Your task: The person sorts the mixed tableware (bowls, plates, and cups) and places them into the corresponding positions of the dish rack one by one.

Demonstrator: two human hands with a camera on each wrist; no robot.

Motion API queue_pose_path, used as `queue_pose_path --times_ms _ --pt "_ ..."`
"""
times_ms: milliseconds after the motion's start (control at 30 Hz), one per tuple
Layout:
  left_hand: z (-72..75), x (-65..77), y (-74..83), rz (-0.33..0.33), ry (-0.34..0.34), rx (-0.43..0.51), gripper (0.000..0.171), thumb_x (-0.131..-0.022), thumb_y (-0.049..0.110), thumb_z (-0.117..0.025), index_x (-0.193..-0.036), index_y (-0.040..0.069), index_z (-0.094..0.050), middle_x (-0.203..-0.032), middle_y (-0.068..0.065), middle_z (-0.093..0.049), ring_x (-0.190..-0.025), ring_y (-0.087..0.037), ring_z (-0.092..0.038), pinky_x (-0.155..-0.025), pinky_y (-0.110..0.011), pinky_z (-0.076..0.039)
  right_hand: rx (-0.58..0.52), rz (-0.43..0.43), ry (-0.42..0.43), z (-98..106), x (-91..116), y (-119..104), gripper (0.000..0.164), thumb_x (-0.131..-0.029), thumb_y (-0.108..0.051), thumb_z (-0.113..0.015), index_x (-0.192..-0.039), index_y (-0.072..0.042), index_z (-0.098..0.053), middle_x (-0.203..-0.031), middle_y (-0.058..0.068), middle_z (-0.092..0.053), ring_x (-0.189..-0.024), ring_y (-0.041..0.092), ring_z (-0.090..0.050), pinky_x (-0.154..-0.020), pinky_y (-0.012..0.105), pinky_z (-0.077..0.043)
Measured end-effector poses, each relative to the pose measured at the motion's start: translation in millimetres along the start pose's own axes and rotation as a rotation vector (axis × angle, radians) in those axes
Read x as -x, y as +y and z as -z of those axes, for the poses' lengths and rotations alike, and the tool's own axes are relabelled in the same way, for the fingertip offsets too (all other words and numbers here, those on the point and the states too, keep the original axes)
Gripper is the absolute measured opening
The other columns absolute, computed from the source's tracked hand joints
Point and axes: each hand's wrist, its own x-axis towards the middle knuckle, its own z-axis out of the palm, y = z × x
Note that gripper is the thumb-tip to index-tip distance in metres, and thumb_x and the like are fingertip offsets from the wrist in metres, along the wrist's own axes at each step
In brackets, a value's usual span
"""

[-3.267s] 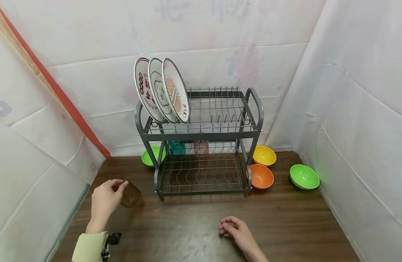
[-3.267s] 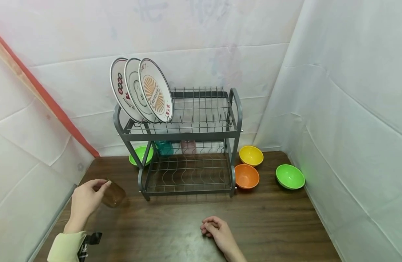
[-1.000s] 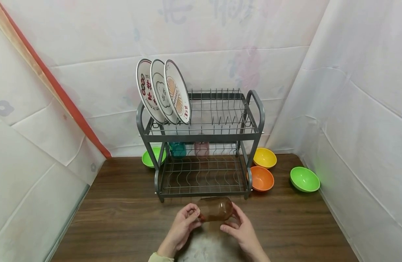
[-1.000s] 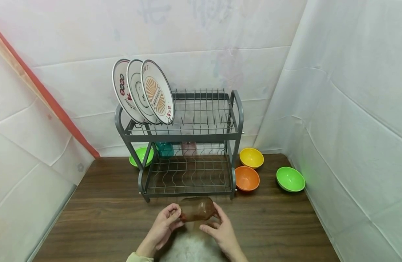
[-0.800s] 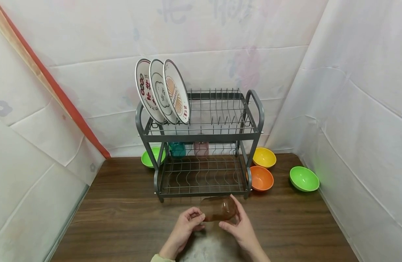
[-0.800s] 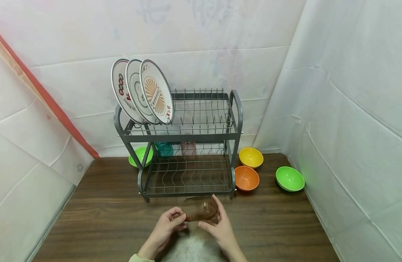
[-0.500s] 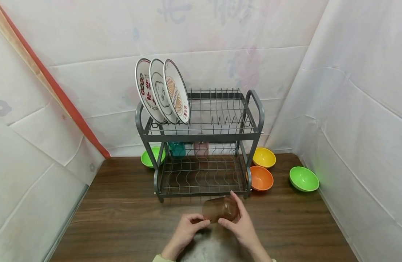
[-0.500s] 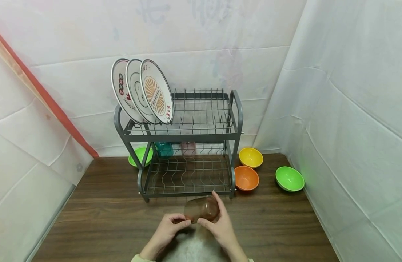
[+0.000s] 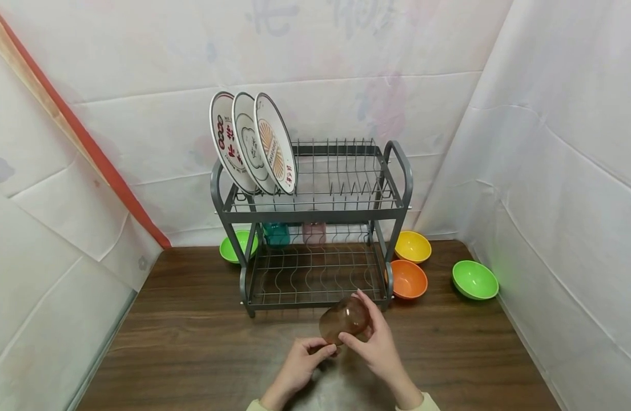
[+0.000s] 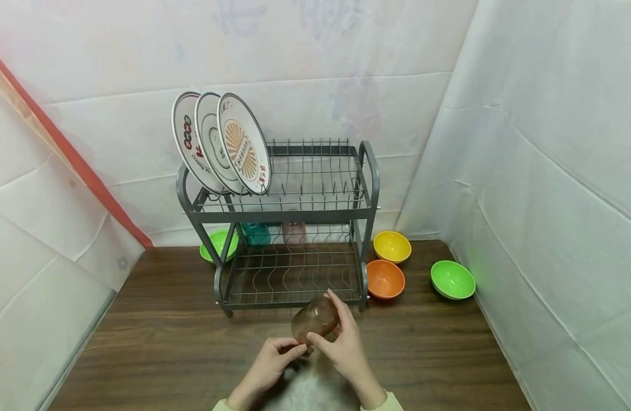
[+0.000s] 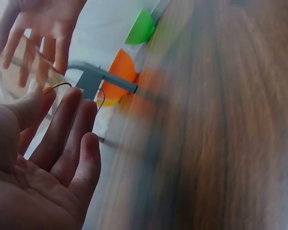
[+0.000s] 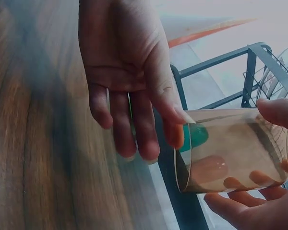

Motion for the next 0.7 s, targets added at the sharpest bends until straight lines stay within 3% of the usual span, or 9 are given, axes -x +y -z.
queue_pose_path --times_ms 233,467,633,700 --pt "-6.9 -0.7 0.1 0.000 -0.061 0.020 0.025 -0.099 0.015 -0.062 -0.107 -0.007 -0.071 -0.095 -0.021 -0.073 -0.090 -0.033 -0.071 -0.076 -0.034 -0.056 0.120 0.019 0.031 0 -5 -5 0.083 -0.077 0.006 -0.082 -0.148 -0.012 -0.042 -0.146 0.019 -0.044 -0.125 0.023 -0.051 -0.093 0.036 -0.051" --pt "-11.5 -2.3 0.2 0.036 -0.100 0.036 0.031 -0.099 0.015 -0.062 -0.118 -0.009 -0.065 -0.099 -0.023 -0.072 -0.089 -0.025 -0.072 -0.076 -0.030 -0.054 0.153 0.066 -0.004 -3 -9 -35 0.075 -0.078 0.005 -0.082 -0.143 -0.002 -0.046 -0.139 0.023 -0.049 -0.121 0.027 -0.055 -0.093 0.028 -0.050" --pt "-13.4 -3.8 -1.5 0.053 -0.109 0.020 0.028 -0.099 0.011 -0.061 -0.120 -0.007 -0.065 -0.098 -0.022 -0.072 -0.089 -0.028 -0.071 -0.075 -0.029 -0.053 0.212 0.066 -0.034 -3 -13 -43 0.073 -0.078 0.001 -0.083 -0.142 -0.003 -0.049 -0.136 0.018 -0.053 -0.118 0.026 -0.057 -0.092 0.039 -0.052" --pt "-13.4 -4.3 -1.1 0.059 -0.109 0.022 0.028 -0.099 0.011 -0.061 -0.121 -0.007 -0.065 -0.098 -0.022 -0.072 -0.088 -0.029 -0.071 -0.074 -0.030 -0.053 0.233 0.053 -0.042 -3 -16 -36 0.074 -0.076 0.001 -0.084 -0.142 -0.004 -0.049 -0.134 0.017 -0.054 -0.116 0.028 -0.058 -0.090 0.043 -0.052"
